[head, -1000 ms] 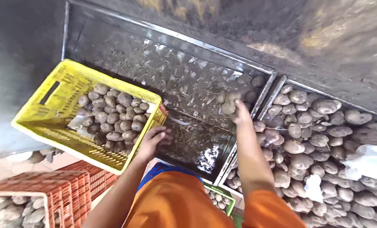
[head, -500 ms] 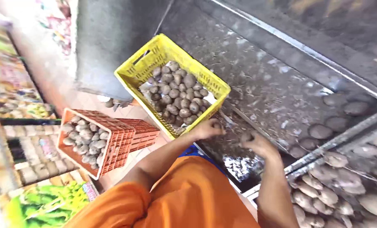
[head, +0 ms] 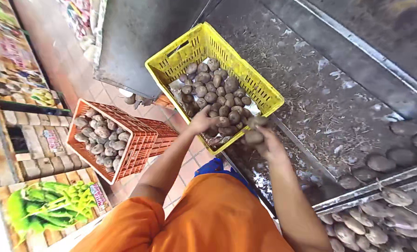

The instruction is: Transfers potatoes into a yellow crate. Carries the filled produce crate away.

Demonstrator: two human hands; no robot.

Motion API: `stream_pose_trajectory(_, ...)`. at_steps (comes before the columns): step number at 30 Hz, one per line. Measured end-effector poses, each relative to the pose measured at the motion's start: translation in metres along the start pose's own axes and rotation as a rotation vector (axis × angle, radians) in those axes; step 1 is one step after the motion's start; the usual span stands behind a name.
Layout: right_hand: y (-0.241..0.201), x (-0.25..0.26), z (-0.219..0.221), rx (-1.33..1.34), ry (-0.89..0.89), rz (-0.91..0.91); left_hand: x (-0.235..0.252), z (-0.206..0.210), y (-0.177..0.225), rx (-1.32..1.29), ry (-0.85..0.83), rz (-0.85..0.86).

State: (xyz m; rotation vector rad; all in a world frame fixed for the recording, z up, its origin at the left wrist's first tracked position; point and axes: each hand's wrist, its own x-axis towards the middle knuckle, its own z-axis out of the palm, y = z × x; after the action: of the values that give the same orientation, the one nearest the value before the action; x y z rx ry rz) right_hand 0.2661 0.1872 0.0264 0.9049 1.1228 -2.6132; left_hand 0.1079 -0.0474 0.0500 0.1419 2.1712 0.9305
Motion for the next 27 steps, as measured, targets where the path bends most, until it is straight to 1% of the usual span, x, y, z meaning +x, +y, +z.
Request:
stream_pose_trajectory(2, -0.008, 0.015, 0.035, -0.129, -0.062, -0.104, 0.007, -0.026, -0.009, 0.355, -0.030, -0.001)
stream_pose_trajectory(3, -0.010, 0.016, 0.042, -0.210, -0.084, -0.177, 0.008, -0.027, -0.009, 0.479, -0.081, 0.005)
stream_pose_trajectory(5, -0.014, 0.004, 0.029, -0.359, -0.053, -0.231, 0.010, -0.008, -0.007, 0.619, -0.198, 0.003)
stream_pose_trajectory(6, -0.013, -0.003, 0.018, -0.384, -0.026, -0.218, 0.007, 0.001, -0.005, 0.675, -0.220, -0.007)
stream_pose_trajectory(7, -0.011, -0.009, 0.005, -0.388, 0.009, -0.199, 0.003, 0.007, -0.006, 0.744, -0.205, -0.020)
stream_pose_trajectory(8, -0.009, -0.013, -0.013, -0.413, 0.055, -0.188, -0.001, 0.011, -0.007, 0.816, -0.156, -0.028)
stream_pose_trajectory(10, -0.005, -0.024, -0.068, -0.615, 0.226, -0.183, -0.006, 0.017, -0.013, 0.903, -0.047, -0.037)
stream_pose_trajectory(11, -0.003, -0.028, -0.103, -0.733, 0.331, -0.165, -0.008, 0.019, -0.015, 0.916, -0.010, -0.041)
stream_pose_trajectory(13, -0.010, -0.037, -0.181, -0.872, 0.569, -0.120, -0.008, 0.022, -0.014, 0.918, 0.019, -0.047)
stream_pose_trajectory(15, -0.034, -0.050, -0.253, -0.964, 0.793, -0.078, -0.007, 0.025, -0.013, 0.916, 0.031, -0.052)
stream_pose_trajectory(17, -0.072, -0.054, -0.312, -1.033, 0.979, -0.095, -0.006, 0.028, -0.013, 0.871, 0.069, -0.046)
stream_pose_trajectory(19, -0.114, -0.045, -0.360, -1.084, 1.077, -0.127, -0.010, 0.037, -0.011, 0.784, 0.116, -0.044)
stream_pose_trajectory(21, -0.148, -0.025, -0.400, -1.083, 1.145, -0.173, -0.016, 0.050, -0.008, 0.727, 0.132, -0.037)
stream_pose_trajectory(23, -0.169, -0.003, -0.431, -1.049, 1.222, -0.154, -0.021, 0.064, -0.007, 0.734, 0.138, -0.028)
stream_pose_trajectory(25, -0.181, 0.017, -0.446, -1.095, 1.272, -0.048, -0.024, 0.075, -0.005, 0.787, 0.145, -0.030)
stream_pose_trajectory(27, -0.187, 0.033, -0.447, -1.222, 1.288, 0.085, -0.026, 0.082, -0.001, 0.861, 0.155, -0.076)
